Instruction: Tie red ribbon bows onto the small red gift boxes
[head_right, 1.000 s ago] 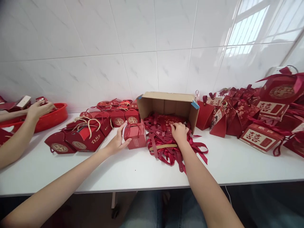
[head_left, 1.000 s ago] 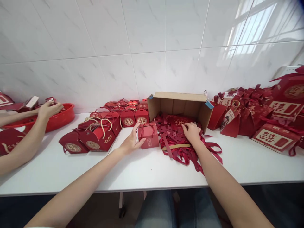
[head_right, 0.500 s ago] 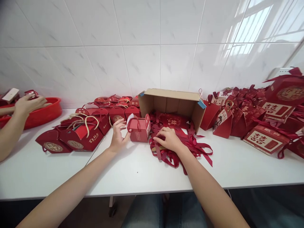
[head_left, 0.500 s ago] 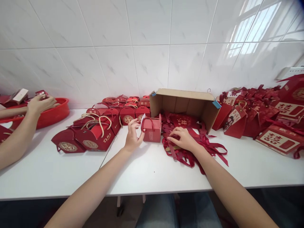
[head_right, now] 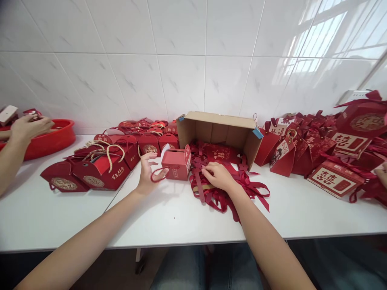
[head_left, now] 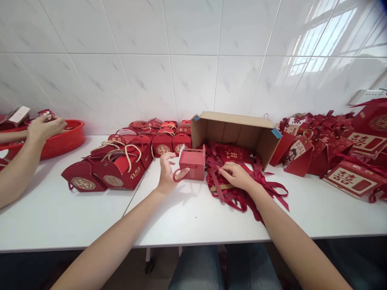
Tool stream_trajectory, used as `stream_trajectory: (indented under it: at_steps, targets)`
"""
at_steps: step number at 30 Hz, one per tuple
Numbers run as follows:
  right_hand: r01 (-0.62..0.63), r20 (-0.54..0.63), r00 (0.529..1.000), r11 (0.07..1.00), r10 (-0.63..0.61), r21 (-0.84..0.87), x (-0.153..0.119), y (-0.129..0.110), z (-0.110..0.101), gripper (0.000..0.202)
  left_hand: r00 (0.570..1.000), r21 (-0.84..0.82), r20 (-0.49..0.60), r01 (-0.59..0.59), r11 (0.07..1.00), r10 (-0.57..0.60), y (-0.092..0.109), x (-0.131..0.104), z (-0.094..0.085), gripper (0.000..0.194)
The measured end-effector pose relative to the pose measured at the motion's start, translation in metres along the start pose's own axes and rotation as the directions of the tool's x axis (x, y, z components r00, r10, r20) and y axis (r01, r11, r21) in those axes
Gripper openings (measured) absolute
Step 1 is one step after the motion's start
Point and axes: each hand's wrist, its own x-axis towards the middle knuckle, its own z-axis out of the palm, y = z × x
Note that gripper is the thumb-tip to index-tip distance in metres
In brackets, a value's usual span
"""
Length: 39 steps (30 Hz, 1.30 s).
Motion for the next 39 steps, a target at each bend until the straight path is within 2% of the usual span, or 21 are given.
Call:
stream_trajectory:
  at_steps: [2,5,9,11,13,16,18,19,20,21,24,25,26,27,29,31,32,34,35,37,39]
  targets:
    - [0.014,0.024,1.0,1.0,-0.014,0.013,-0.001,0.002,-0.004,0.021,0.999,-0.016,0.032,-0.026,1.0,0.027,-0.001,-0.002,0.002,0.071]
    - [0.032,0.064,0.997,0.999,-0.034,0.026,-0.004,0.004,-0.008,0.027,0.991,-0.013,0.104,-0.081,0.997,0.082,0.002,-0.004,0.003,0.088]
    - [0.044,0.065,0.997,0.998,-0.047,0.044,-0.006,0.006,-0.006,0.01,0.972,-0.005,0.195,-0.135,0.991,0.134,0.008,-0.007,0.001,0.091]
    - [0.034,-0.029,0.999,0.996,-0.032,0.088,0.001,0.003,-0.011,0.013,0.969,-0.007,0.202,-0.145,0.989,0.144,0.009,-0.007,0.0,0.085]
    - [0.019,-0.215,0.976,0.975,0.029,0.219,0.014,-0.007,-0.026,0.014,0.975,-0.012,0.172,-0.144,0.99,0.144,0.01,-0.007,-0.001,0.08]
    - [0.022,-0.435,0.873,0.876,0.218,0.482,0.039,-0.033,-0.066,0.012,0.986,-0.014,0.109,-0.129,0.992,0.129,0.011,-0.005,-0.002,0.076]
    - [0.116,-0.539,0.798,0.81,0.269,0.575,0.052,-0.056,-0.097,0.007,0.987,-0.017,0.091,-0.128,0.992,0.129,0.012,-0.003,-0.002,0.075]
    - [0.208,-0.62,0.729,0.769,0.29,0.605,0.056,-0.067,-0.111,0.005,0.987,-0.02,0.092,-0.132,0.991,0.133,0.013,-0.003,-0.003,0.073]
    - [0.288,-0.663,0.688,0.727,0.295,0.623,0.057,-0.077,-0.123,0.005,0.986,-0.023,0.097,-0.137,0.99,0.138,0.013,-0.003,-0.003,0.072]
    - [0.39,-0.732,0.612,0.691,0.3,0.609,0.057,-0.087,-0.132,0.007,0.984,-0.024,0.104,-0.141,0.99,0.143,0.013,-0.004,-0.003,0.071]
    - [0.608,-0.856,0.416,0.606,0.307,0.513,0.048,-0.104,-0.14,0.02,0.982,-0.016,0.113,-0.151,0.988,0.152,0.011,-0.01,-0.001,0.07]
    - [0.639,-0.871,0.38,0.593,0.311,0.49,0.045,-0.107,-0.139,0.02,0.982,-0.012,0.106,-0.153,0.988,0.154,0.011,-0.012,0.0,0.069]
    - [0.648,-0.873,0.374,0.585,0.312,0.487,0.042,-0.109,-0.136,0.02,0.984,-0.012,0.091,-0.155,0.988,0.155,0.011,-0.013,0.0,0.067]
    - [0.646,-0.865,0.398,0.577,0.305,0.501,0.04,-0.11,-0.132,0.021,0.985,-0.011,0.067,-0.157,0.988,0.157,0.013,-0.012,0.0,0.065]
    - [0.616,-0.817,0.513,0.551,0.262,0.563,0.041,-0.113,-0.123,0.028,0.988,-0.013,-0.004,-0.156,0.988,0.156,0.024,0.0,-0.004,0.055]
    - [0.582,-0.762,0.623,0.545,0.179,0.604,0.043,-0.119,-0.114,0.035,0.988,-0.053,-0.073,-0.139,0.989,0.135,0.048,0.025,-0.013,0.04]
    - [0.564,-0.743,0.656,0.565,0.136,0.601,0.045,-0.122,-0.111,0.035,0.992,-0.172,-0.085,-0.109,0.979,0.095,0.065,0.042,-0.019,0.032]
    - [0.525,-0.725,0.686,0.648,0.063,0.552,0.047,-0.129,-0.103,0.031,0.998,-0.382,0.056,-0.004,0.924,0.028,0.103,0.079,-0.033,0.013]
    - [0.508,-0.724,0.689,0.69,0.034,0.516,0.047,-0.133,-0.1,0.03,0.986,-0.412,0.165,0.081,0.908,-0.013,0.122,0.096,-0.04,0.014]
    - [0.478,-0.718,0.696,0.747,-0.002,0.462,0.047,-0.138,-0.095,0.03,0.927,-0.463,0.363,0.269,0.844,-0.096,0.152,0.121,-0.05,0.029]
    - [0.451,-0.704,0.71,0.768,0.0,0.454,0.045,-0.141,-0.09,0.033,0.884,-0.472,0.445,0.367,0.801,-0.143,0.167,0.134,-0.054,0.022]
